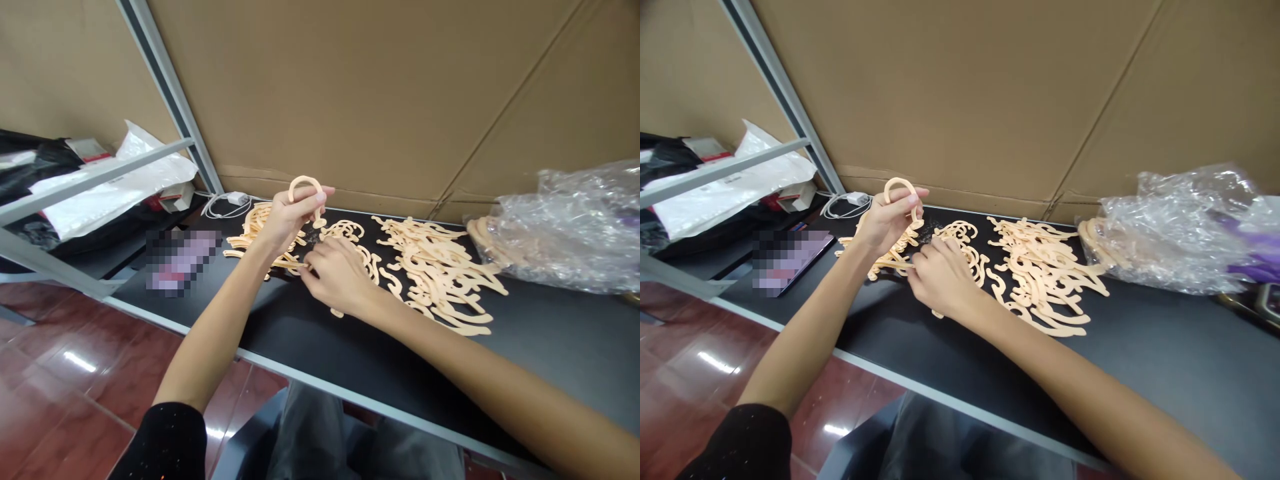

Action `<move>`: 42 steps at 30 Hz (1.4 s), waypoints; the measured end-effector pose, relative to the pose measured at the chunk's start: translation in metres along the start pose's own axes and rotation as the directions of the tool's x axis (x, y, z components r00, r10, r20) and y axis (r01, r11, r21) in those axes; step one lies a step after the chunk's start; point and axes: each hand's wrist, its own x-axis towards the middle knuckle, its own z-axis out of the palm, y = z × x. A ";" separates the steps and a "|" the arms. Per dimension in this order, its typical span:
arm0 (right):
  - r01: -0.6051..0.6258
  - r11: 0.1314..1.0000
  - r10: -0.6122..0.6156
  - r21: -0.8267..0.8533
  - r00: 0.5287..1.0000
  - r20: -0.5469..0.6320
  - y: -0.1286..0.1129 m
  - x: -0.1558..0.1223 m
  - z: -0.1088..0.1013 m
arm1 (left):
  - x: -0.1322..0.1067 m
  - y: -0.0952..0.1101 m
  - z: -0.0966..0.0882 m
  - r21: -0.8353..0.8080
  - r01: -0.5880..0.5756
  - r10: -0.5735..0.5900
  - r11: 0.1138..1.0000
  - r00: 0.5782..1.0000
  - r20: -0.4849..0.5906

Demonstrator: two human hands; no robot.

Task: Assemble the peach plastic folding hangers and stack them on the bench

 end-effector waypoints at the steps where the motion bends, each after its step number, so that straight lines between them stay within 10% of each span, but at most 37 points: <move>1: -0.003 1.000 0.003 -0.009 1.000 -0.011 0.005 -0.007 -0.004 | 0.000 0.000 -0.001 -0.008 0.003 -0.003 1.000 1.000 -0.004; 8: -0.038 0.998 0.047 0.057 0.984 -0.175 0.059 -0.074 -0.042 | 0.000 -0.013 0.009 -0.010 0.007 -0.006 1.000 1.000 0.027; 14: -0.337 0.876 0.404 0.346 0.903 -0.145 0.094 -0.120 -0.071 | -0.018 -0.033 0.040 -0.022 0.202 -0.197 0.979 0.970 0.142; 33: -0.598 0.564 0.745 0.570 0.666 -0.038 0.111 -0.129 -0.079 | -0.035 -0.037 0.062 -0.003 0.389 -0.387 0.921 0.917 0.100; 39: -0.596 0.585 0.742 0.550 0.667 -0.066 0.112 -0.127 -0.081 | -0.035 -0.037 0.061 0.099 0.372 -0.380 0.923 0.921 0.090; 42: -0.579 0.611 0.661 0.539 0.748 0.054 0.107 -0.126 -0.087 | -0.039 -0.036 0.064 0.149 0.344 -0.359 0.927 0.930 0.085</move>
